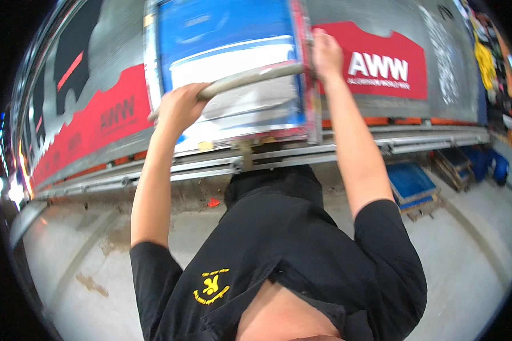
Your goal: The person uses a handheld squeegee to repeatedly press and smooth a blue printed sheet mounted on a metal frame. The person moves the squeegee back and forth across the surface to ensure the print adheres evenly.
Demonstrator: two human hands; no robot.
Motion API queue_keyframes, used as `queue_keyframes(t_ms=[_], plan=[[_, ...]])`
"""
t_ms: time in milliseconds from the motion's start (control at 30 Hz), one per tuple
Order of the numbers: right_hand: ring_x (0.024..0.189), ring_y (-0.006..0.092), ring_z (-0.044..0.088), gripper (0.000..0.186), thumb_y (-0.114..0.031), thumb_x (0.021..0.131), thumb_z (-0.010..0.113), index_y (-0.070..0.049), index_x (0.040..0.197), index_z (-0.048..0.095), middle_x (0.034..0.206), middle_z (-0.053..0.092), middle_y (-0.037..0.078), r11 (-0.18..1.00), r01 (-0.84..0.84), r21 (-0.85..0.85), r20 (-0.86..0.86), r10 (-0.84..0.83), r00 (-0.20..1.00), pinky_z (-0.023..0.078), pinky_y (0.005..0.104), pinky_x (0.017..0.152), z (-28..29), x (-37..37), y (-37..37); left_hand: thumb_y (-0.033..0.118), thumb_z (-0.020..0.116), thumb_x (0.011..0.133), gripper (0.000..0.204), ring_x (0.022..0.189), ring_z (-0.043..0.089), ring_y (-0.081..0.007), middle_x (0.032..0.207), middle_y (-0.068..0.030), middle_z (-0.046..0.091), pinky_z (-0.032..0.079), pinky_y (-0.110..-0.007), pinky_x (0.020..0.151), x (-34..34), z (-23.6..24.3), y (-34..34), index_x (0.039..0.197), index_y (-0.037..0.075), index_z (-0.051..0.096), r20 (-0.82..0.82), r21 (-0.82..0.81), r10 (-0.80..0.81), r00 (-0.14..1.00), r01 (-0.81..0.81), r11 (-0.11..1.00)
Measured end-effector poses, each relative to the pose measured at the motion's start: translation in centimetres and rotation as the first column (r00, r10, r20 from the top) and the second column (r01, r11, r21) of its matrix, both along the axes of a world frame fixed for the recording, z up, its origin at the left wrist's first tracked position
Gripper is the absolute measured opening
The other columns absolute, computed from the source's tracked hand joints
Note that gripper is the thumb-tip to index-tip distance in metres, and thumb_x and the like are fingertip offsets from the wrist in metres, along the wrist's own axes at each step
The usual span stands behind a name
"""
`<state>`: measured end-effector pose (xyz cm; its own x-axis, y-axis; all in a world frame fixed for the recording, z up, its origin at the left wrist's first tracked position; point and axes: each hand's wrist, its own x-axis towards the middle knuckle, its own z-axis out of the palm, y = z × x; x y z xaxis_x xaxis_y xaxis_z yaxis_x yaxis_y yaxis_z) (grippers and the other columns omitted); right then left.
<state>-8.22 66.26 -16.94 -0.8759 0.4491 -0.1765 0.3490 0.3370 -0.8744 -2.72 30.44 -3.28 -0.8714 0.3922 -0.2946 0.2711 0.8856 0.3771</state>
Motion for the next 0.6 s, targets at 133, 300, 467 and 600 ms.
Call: queue_keyframes(t_ms=[133, 300, 467, 600], plan=[[0.063, 0.0054, 0.050, 0.047, -0.050, 0.106, 0.058, -0.005, 0.106, 0.073, 0.074, 0.058, -0.004, 0.905, 0.100, -0.413, 0.092, -0.067, 0.993, 0.041, 0.0247, 0.056, 0.1, 0.0, -0.2, 0.030, 0.072, 0.090, 0.028, 0.091, 0.072, -0.0358, 0.099, -0.0123, 0.077, 0.056, -0.046, 0.080, -7.3, -2.5, -0.4, 0.114, 0.017, 0.077, 0.033, -0.088, -0.032, 0.999, 0.035, 0.995], [0.066, 0.0077, 0.053, 0.050, -0.051, 0.107, 0.056, -0.004, 0.115, 0.072, 0.079, 0.062, 0.000, 0.963, 0.036, -0.266, 0.166, 0.009, 0.986, 0.045, 0.0251, 0.059, 1.6, -0.1, 0.3, 0.032, 0.073, 0.088, 0.026, 0.090, 0.073, -0.0344, 0.094, -0.0111, 0.077, 0.057, -0.047, 0.079, -11.5, -5.4, -0.8, 0.109, 0.017, 0.078, 0.000, 0.007, -0.081, 0.997, 0.081, 0.997], [0.111, 0.0309, 0.069, 0.059, -0.059, 0.086, 0.077, -0.006, 0.111, 0.077, 0.117, 0.074, 0.016, 0.765, -0.366, 0.529, -0.164, 0.516, 0.841, 0.054, 0.0416, 0.096, 7.0, -3.7, -2.5, 0.052, 0.075, 0.086, 0.042, 0.087, 0.073, -0.0363, 0.086, -0.0143, 0.076, 0.057, -0.050, 0.075, -13.2, -4.5, -5.3, 0.098, 0.012, 0.079, 0.164, -0.231, -0.083, 0.983, 0.120, 0.965], [0.095, 0.0332, 0.074, 0.052, -0.061, 0.081, 0.079, -0.012, 0.097, 0.080, 0.096, 0.077, 0.011, 0.248, -0.795, 0.553, 0.442, 0.721, 0.533, 0.059, 0.0448, 0.082, 7.2, -7.1, -6.2, 0.056, 0.074, 0.087, 0.051, 0.081, 0.070, -0.0418, 0.080, -0.0195, 0.072, 0.056, -0.052, 0.071, -12.6, -4.1, -4.6, 0.089, 0.005, 0.076, 0.088, -0.280, -0.038, 0.995, 0.062, 0.958]])
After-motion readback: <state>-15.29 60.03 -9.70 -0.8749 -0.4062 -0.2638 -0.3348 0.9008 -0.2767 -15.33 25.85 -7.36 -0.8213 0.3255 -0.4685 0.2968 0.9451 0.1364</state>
